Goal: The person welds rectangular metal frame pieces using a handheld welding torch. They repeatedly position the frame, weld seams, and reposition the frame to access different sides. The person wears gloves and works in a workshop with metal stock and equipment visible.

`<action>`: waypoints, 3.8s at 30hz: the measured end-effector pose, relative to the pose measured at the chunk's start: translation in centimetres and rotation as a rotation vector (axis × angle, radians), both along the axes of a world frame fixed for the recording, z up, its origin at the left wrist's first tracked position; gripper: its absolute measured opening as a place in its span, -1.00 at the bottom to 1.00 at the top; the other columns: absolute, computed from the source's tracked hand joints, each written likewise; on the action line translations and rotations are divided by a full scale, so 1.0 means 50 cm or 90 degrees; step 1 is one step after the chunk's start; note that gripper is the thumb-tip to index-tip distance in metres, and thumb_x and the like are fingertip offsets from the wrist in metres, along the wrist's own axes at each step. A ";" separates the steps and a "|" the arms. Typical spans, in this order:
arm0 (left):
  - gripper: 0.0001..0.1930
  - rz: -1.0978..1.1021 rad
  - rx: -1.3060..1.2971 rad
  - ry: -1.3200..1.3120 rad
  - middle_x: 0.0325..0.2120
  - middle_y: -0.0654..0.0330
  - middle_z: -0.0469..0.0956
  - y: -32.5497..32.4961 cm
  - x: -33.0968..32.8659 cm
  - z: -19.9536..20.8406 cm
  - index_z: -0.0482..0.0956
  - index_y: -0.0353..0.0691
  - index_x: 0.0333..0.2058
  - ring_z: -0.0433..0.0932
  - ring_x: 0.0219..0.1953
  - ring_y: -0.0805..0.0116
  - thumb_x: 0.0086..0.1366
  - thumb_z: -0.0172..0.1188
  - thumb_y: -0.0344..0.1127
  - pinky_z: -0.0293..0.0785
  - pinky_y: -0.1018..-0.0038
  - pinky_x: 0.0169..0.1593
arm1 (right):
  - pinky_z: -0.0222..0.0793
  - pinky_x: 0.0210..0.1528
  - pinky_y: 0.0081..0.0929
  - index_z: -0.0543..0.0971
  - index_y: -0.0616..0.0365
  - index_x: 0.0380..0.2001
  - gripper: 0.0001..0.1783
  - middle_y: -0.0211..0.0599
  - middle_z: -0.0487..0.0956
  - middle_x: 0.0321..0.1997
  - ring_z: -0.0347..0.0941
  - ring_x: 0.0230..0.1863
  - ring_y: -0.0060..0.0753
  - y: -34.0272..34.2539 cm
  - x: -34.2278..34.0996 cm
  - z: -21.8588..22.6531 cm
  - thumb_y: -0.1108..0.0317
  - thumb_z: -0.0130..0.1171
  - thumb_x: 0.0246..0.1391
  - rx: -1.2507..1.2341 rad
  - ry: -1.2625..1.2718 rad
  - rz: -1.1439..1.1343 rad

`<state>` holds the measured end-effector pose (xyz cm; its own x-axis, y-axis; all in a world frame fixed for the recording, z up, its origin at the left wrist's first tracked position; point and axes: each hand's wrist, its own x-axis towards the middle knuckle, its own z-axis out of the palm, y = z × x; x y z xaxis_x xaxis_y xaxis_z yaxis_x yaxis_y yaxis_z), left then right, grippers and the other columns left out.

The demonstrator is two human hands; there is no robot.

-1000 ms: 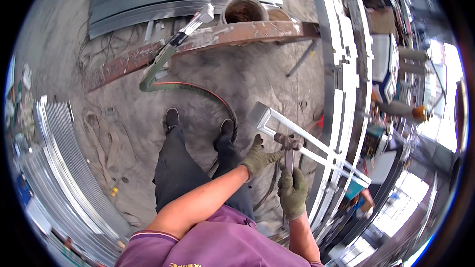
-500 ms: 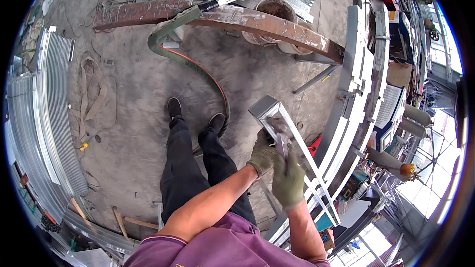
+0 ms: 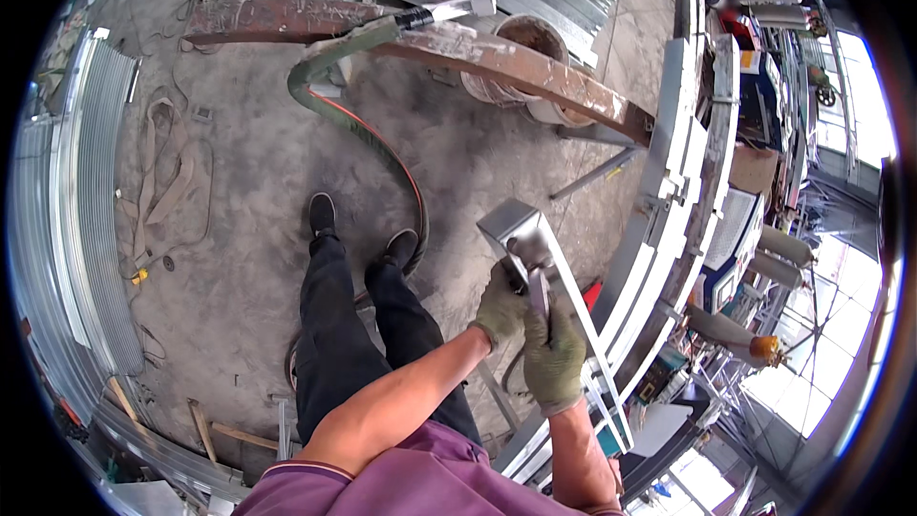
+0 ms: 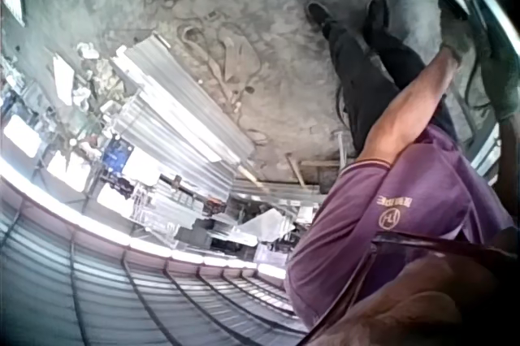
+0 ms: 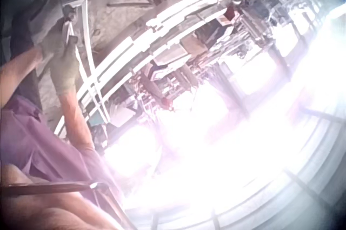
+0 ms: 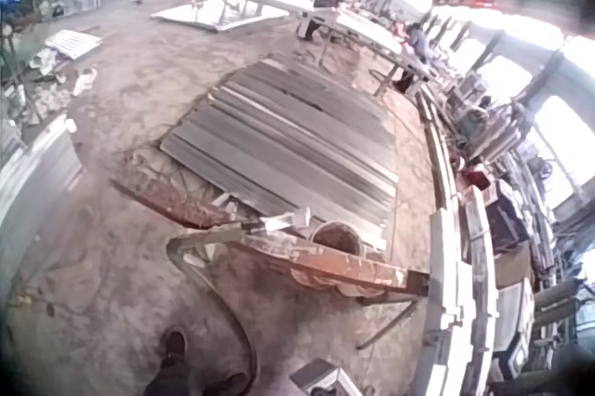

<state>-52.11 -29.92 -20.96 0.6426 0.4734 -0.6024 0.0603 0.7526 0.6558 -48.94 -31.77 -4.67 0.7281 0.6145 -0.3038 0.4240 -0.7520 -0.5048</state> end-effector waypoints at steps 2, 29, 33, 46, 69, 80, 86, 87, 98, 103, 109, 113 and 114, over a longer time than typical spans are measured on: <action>0.01 0.037 -0.062 -0.022 0.11 0.14 0.58 -0.007 -0.002 0.005 0.23 -0.30 0.38 0.60 0.07 0.34 0.13 0.69 -0.06 0.59 0.41 0.13 | 0.47 -0.37 -0.20 0.63 0.27 -0.08 -0.71 0.04 0.61 -0.46 0.57 -0.50 -0.08 0.002 -0.006 0.036 0.21 0.25 0.48 -0.029 0.037 -0.105; 0.01 -0.036 -0.107 0.028 0.11 0.13 0.59 0.021 0.002 0.023 0.23 -0.30 0.39 0.63 0.09 0.37 0.07 0.69 -0.22 0.60 0.41 0.19 | 0.46 -0.42 -0.12 0.62 0.26 -0.22 -0.79 0.11 0.60 -0.47 0.58 -0.48 0.21 -0.047 0.087 -0.051 0.30 0.31 0.35 0.048 -0.091 0.146; 0.02 0.010 -0.118 -0.019 0.16 0.14 0.57 -0.004 -0.001 0.010 0.21 -0.30 0.38 0.61 0.18 0.36 0.08 0.71 -0.19 0.58 0.39 0.24 | 0.50 -0.38 -0.11 0.63 0.23 -0.22 -0.81 0.09 0.60 -0.46 0.60 -0.45 0.22 -0.014 0.091 -0.027 0.31 0.35 0.33 0.033 -0.017 0.072; -0.06 -0.058 -0.043 0.047 0.15 0.15 0.56 0.025 0.003 0.035 0.23 -0.29 0.36 0.61 0.15 0.34 0.13 0.66 -0.23 0.57 0.37 0.23 | 0.50 -0.35 -0.12 0.66 0.22 -0.20 -0.71 0.05 0.63 -0.45 0.63 -0.44 0.12 -0.041 0.092 -0.054 0.17 0.38 0.36 -0.031 -0.032 0.123; -0.53 0.117 -0.053 0.066 0.09 0.21 0.65 0.134 -0.038 0.013 0.53 -0.32 0.31 0.59 0.07 0.49 0.58 0.32 -0.19 0.54 0.48 0.16 | 0.29 -0.51 -0.53 0.61 0.21 -0.23 -0.72 -0.47 0.51 -0.53 0.37 -0.57 -0.67 -0.146 0.077 -0.077 0.20 0.23 0.51 0.078 0.186 -0.186; 0.02 -0.016 -0.068 -0.010 0.30 0.15 0.48 0.049 -0.043 -0.009 0.06 -0.16 0.55 0.51 0.31 0.30 0.30 0.58 -0.30 0.54 0.38 0.28 | 0.44 -0.42 -0.21 0.65 0.22 -0.22 -0.80 -0.08 0.61 -0.50 0.59 -0.51 -0.07 -0.065 0.076 -0.047 0.29 0.34 0.37 0.101 0.015 0.031; -0.07 0.061 -0.107 -0.071 0.29 0.24 0.47 0.064 -0.043 -0.002 0.24 -0.09 0.46 0.50 0.33 0.35 0.19 0.59 -0.43 0.47 0.34 0.39 | 0.51 -0.40 -0.07 0.68 0.20 -0.16 -0.75 0.01 0.67 -0.45 0.67 -0.47 0.11 -0.043 0.081 -0.060 0.22 0.38 0.32 0.015 0.036 0.093; -0.09 0.052 -0.129 -0.090 0.28 0.23 0.47 0.058 -0.032 -0.003 0.26 -0.10 0.45 0.50 0.32 0.35 0.19 0.58 -0.44 0.47 0.34 0.39 | 0.51 -0.39 -0.04 0.67 0.18 -0.15 -0.74 0.01 0.67 -0.45 0.66 -0.47 0.14 -0.044 0.077 -0.053 0.20 0.38 0.33 0.009 0.047 0.083; -0.38 -0.125 -0.001 0.058 0.16 0.20 0.60 0.116 -0.056 0.052 0.47 -0.32 0.33 0.58 0.16 0.33 0.40 0.49 -0.24 0.49 0.38 0.28 | 0.50 -0.32 0.00 0.68 0.07 -0.11 -0.55 -0.04 0.66 -0.44 0.68 -0.36 0.14 -0.185 0.167 -0.027 -0.12 0.30 0.39 -0.042 0.041 -0.207; -0.35 -0.258 0.053 0.170 0.14 0.11 0.56 0.162 -0.167 0.029 0.43 -0.33 0.34 0.55 0.13 0.29 0.35 0.44 -0.28 0.48 0.36 0.24 | 0.63 -0.14 -0.01 0.69 0.08 -0.10 -0.60 -0.10 0.78 -0.27 0.75 -0.22 0.14 -0.439 0.311 -0.092 -0.05 0.25 0.37 -0.200 -0.176 -0.365; -0.38 -0.271 0.180 0.411 0.03 0.07 0.63 0.242 -0.354 -0.038 0.44 -0.47 0.30 0.57 0.08 0.30 0.36 0.41 -0.30 0.50 0.39 0.19 | 0.53 0.24 0.08 0.65 0.11 0.06 -0.60 0.15 0.71 0.10 0.66 0.16 0.25 -0.586 0.562 -0.186 0.17 0.13 0.25 -0.444 -0.060 -0.467; -0.22 -0.251 0.258 0.500 0.17 -0.05 0.61 0.296 -0.468 -0.040 0.35 -0.50 0.41 0.60 0.18 0.22 0.36 0.44 -0.18 0.52 0.29 0.27 | 0.57 0.19 -0.01 0.66 -0.01 0.09 -0.58 -0.05 0.73 0.08 0.67 0.14 0.10 -0.681 0.683 -0.351 0.14 0.13 0.22 -0.461 -0.132 -0.340; -0.20 -0.269 0.282 0.517 0.20 -0.08 0.60 0.303 -0.416 0.005 0.34 -0.50 0.42 0.60 0.20 0.18 0.36 0.44 -0.15 0.52 0.27 0.29 | 0.57 0.12 -0.06 0.66 -0.05 0.09 -0.60 -0.12 0.73 0.00 0.66 0.12 0.01 -0.774 0.690 -0.416 0.17 0.16 0.21 -0.395 -0.246 -0.341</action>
<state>-72.90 -14.78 -20.71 0.2838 0.5891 -0.7566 0.8167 0.2651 0.5127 -14.45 -70.46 -25.48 0.9894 -0.0292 -0.1424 -0.0059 -0.9869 0.1615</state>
